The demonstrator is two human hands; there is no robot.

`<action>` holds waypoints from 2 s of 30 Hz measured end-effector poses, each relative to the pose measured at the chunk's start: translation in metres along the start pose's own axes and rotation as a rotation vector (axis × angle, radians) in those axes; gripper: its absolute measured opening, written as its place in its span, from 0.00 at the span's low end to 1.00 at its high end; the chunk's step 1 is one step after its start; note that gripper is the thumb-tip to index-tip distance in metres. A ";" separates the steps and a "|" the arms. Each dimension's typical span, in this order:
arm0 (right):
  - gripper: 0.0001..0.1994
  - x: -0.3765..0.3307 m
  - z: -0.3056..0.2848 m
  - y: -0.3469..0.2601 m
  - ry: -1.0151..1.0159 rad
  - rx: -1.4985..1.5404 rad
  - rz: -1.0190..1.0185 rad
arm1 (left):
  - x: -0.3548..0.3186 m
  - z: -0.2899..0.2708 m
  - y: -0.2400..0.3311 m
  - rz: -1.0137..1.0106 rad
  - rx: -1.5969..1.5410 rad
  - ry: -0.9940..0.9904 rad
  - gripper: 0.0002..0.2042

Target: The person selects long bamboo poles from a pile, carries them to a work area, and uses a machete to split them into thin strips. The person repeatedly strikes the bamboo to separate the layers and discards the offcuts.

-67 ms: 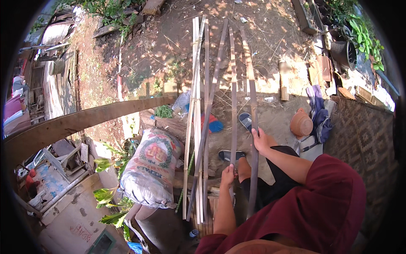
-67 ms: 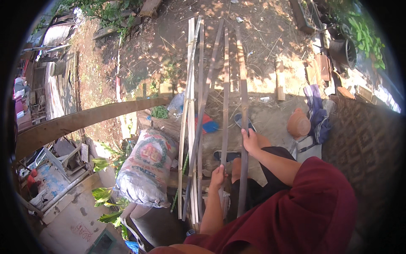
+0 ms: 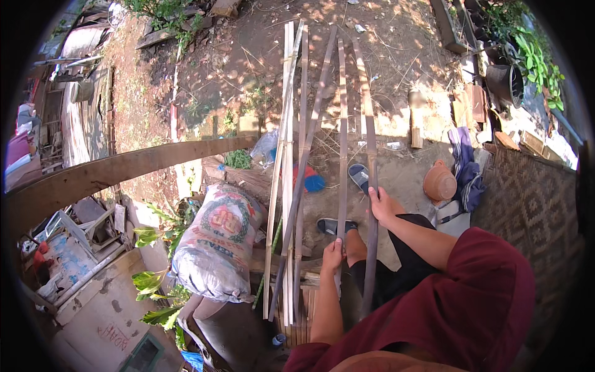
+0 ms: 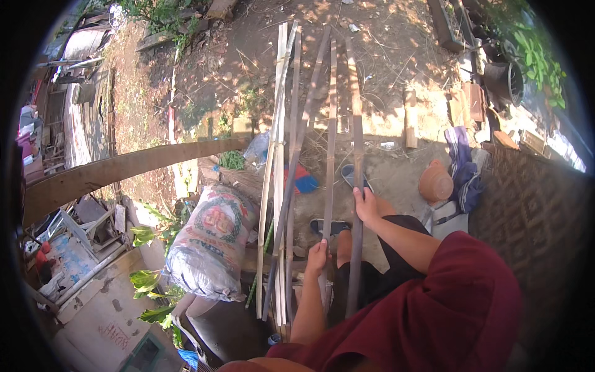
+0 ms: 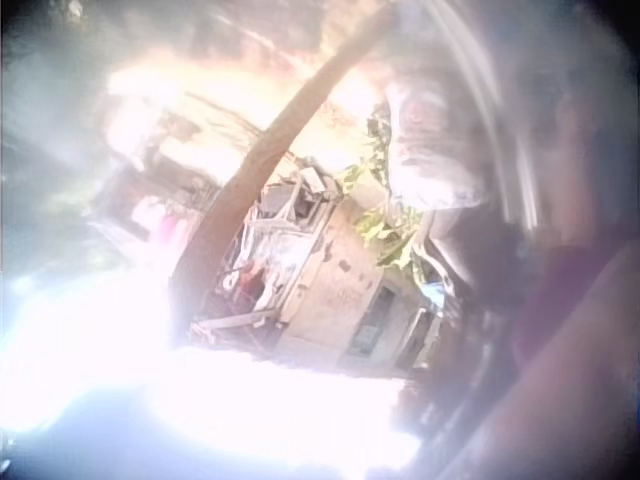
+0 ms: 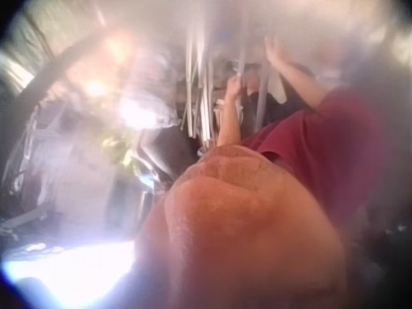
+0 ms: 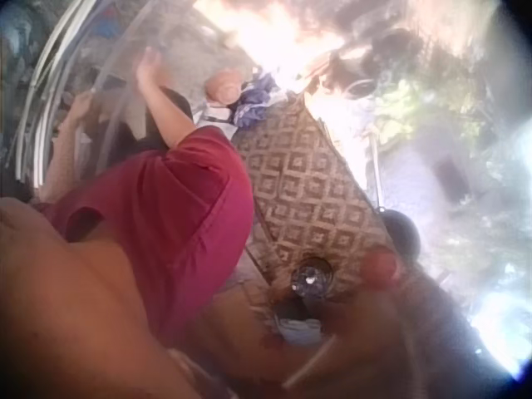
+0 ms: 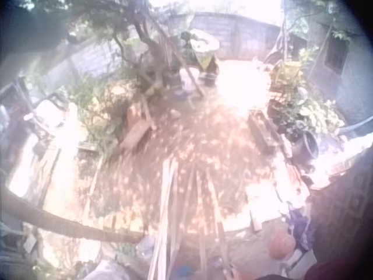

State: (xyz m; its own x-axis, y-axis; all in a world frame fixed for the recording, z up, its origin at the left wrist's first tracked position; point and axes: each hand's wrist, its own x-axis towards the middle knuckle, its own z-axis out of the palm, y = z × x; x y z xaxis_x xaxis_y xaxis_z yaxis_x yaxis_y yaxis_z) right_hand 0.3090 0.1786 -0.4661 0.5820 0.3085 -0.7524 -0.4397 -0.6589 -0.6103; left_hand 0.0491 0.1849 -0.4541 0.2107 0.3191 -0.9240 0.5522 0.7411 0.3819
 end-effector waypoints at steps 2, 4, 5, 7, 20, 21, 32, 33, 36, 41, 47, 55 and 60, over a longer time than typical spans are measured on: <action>0.20 0.003 0.002 0.003 -0.018 0.081 0.034 | -0.004 0.008 -0.002 0.034 -0.020 0.007 0.23; 0.20 0.009 0.009 -0.001 -0.057 0.066 0.066 | -0.007 0.014 0.005 0.017 -0.087 -0.006 0.23; 0.21 0.011 0.012 -0.002 -0.074 0.059 0.082 | -0.013 0.019 0.010 -0.019 -0.144 -0.026 0.23; 0.22 0.012 0.022 0.002 -0.092 0.095 0.069 | -0.032 0.028 0.036 -0.075 -0.161 -0.079 0.24; 0.17 0.006 0.033 -0.017 -0.290 0.282 0.347 | -0.063 0.060 0.072 0.007 0.560 0.139 0.44; 0.17 0.006 0.030 -0.017 -0.304 0.271 0.347 | -0.062 0.059 0.069 0.050 0.528 0.131 0.44; 0.19 0.025 0.017 -0.006 -0.467 0.426 0.581 | -0.064 0.061 0.074 -0.004 0.525 0.112 0.40; 0.20 0.025 0.017 -0.006 -0.459 0.423 0.554 | -0.064 0.062 0.072 0.042 0.511 0.149 0.39; 0.20 0.022 0.016 -0.002 -0.438 0.427 0.495 | -0.068 0.069 0.064 0.130 0.482 0.234 0.36; 0.21 0.016 0.025 0.013 -0.442 0.429 0.454 | -0.065 0.067 0.048 0.101 0.483 0.245 0.36; 0.26 0.064 0.058 0.057 -0.388 0.296 0.470 | -0.029 0.033 0.031 0.179 0.541 0.313 0.36; 0.22 0.099 0.081 0.100 -0.400 -0.133 0.472 | 0.061 -0.020 -0.034 0.136 0.581 0.541 0.25; 0.26 0.170 0.085 0.168 -0.361 -0.545 0.290 | 0.080 -0.042 -0.061 0.137 0.471 0.530 0.23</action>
State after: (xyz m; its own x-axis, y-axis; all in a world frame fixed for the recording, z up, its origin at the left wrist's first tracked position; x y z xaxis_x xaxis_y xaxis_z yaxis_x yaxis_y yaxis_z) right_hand 0.2759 0.1780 -0.7173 0.1890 0.2144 -0.9583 -0.0833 -0.9689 -0.2332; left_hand -0.0017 0.1899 -0.5509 -0.0501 0.7233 -0.6888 0.8633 0.3781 0.3343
